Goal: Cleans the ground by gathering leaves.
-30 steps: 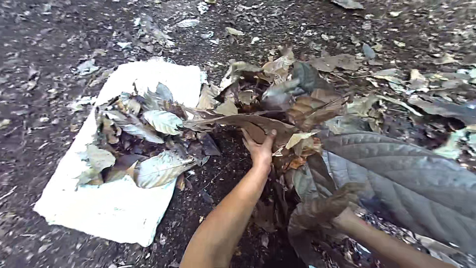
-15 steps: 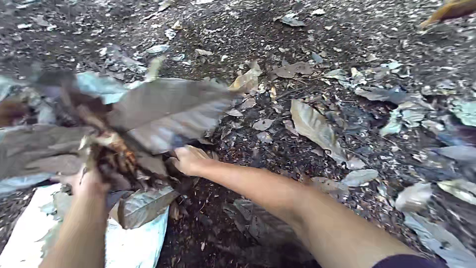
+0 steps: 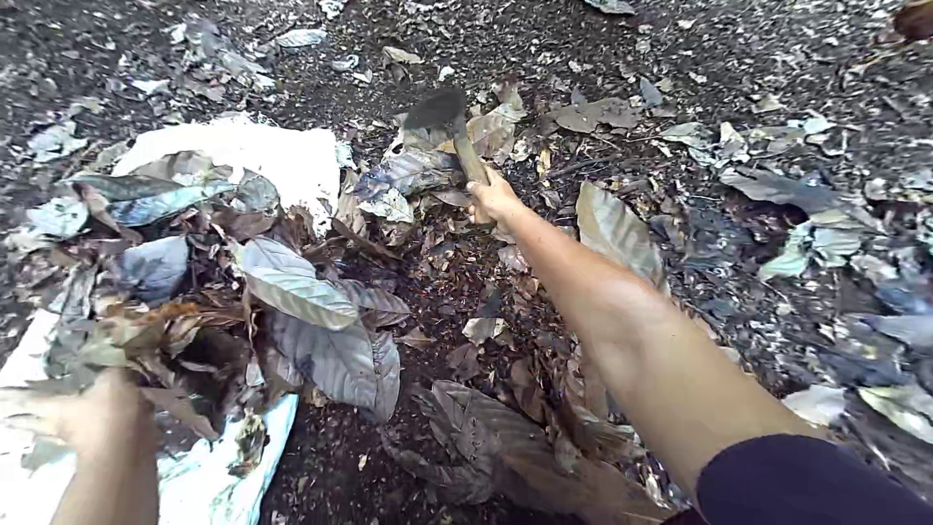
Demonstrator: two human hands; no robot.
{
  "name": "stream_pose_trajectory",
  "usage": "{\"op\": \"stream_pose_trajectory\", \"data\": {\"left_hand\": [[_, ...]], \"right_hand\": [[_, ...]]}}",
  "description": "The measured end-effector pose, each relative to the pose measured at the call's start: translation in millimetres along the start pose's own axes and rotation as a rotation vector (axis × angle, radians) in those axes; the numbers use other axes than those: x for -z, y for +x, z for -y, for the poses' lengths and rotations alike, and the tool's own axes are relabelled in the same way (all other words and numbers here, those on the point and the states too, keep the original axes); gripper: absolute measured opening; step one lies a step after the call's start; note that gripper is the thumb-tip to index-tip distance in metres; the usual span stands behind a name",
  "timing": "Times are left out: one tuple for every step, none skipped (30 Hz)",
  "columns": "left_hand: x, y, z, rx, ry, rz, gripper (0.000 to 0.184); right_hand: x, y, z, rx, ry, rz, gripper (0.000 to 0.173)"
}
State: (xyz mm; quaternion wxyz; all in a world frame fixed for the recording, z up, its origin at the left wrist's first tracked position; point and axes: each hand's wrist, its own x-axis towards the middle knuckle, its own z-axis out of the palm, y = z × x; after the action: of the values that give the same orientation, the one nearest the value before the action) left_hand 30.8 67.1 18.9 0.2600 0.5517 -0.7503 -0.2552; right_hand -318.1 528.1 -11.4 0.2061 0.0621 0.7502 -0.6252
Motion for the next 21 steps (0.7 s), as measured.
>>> {"op": "stream_pose_trajectory", "data": {"left_hand": [[-1, -20, -5, -0.044, -0.049, 0.009, 0.102], [-2, -45, -17, -0.058, -0.098, 0.053, 0.099], [-3, -70, -28, -0.052, -0.128, 0.113, 0.097], [-3, -92, -38, -0.049, -0.145, 0.166, 0.092], [-3, -109, -45, -0.043, -0.150, 0.205, 0.085], [-4, -122, -49, -0.032, -0.144, 0.237, 0.080], [-4, -132, -49, -0.020, -0.136, 0.260, 0.076], [-6, -141, -48, -0.007, -0.126, 0.277, 0.073], [-8, -150, -44, 0.007, -0.121, 0.290, 0.072], [-12, -158, -37, 0.019, -0.126, 0.290, 0.073], [-15, -166, -27, 0.041, -0.137, 0.282, 0.078], [-18, -176, -16, 0.064, -0.146, 0.267, 0.083], [-22, -185, -6, 0.079, -0.141, 0.253, 0.087], [-24, -194, 3, 0.094, -0.139, 0.242, 0.090], [-27, -204, 11, 0.115, -0.144, 0.234, 0.091], [-31, -214, 21, 0.147, -0.156, 0.225, 0.091], [-35, -222, 31, 0.185, -0.155, 0.223, 0.092], [-36, -229, 40, 0.225, -0.146, 0.226, 0.092], [-36, -235, 47, 0.266, -0.133, 0.235, 0.092], [-34, -240, 53, 0.307, -0.120, 0.250, 0.091], [-32, -244, 58, 0.340, -0.105, 0.277, 0.090]], "right_hand": [[3, -1, -18, -0.020, -0.050, 0.048, 0.058], [7, -3, -39, -0.042, -0.098, 0.105, 0.059], [15, -11, -65, -0.057, -0.144, 0.167, 0.061], [29, -27, -89, -0.070, -0.182, 0.227, 0.065], [47, -47, -105, -0.097, -0.239, 0.290, 0.067], [68, -70, -114, -0.112, -0.302, 0.346, 0.069], [91, -99, -119, -0.132, -0.344, 0.385, 0.071], [116, -129, -118, -0.154, -0.380, 0.396, 0.072], [142, -158, -115, -0.164, -0.420, 0.395, 0.073], [166, -184, -111, -0.161, -0.458, 0.388, 0.074], [187, -204, -107, -0.147, -0.485, 0.377, 0.074], [205, -217, -104, -0.119, -0.500, 0.363, 0.074], [218, -223, -101, -0.083, -0.501, 0.332, 0.074], [224, -222, -95, -0.049, -0.492, 0.293, 0.075], [225, -215, -86, -0.027, -0.481, 0.257, 0.076], [223, -203, -76, -0.023, -0.460, 0.206, 0.074], [219, -184, -68, -0.029, -0.435, 0.133, 0.069], [215, -159, -62, -0.043, -0.388, 0.054, 0.065], [212, -128, -61, -0.039, -0.317, -0.019, 0.062], [207, -95, -61, -0.028, -0.225, -0.084, 0.060], [198, -63, -60, -0.039, -0.100, -0.144, 0.058]]}}
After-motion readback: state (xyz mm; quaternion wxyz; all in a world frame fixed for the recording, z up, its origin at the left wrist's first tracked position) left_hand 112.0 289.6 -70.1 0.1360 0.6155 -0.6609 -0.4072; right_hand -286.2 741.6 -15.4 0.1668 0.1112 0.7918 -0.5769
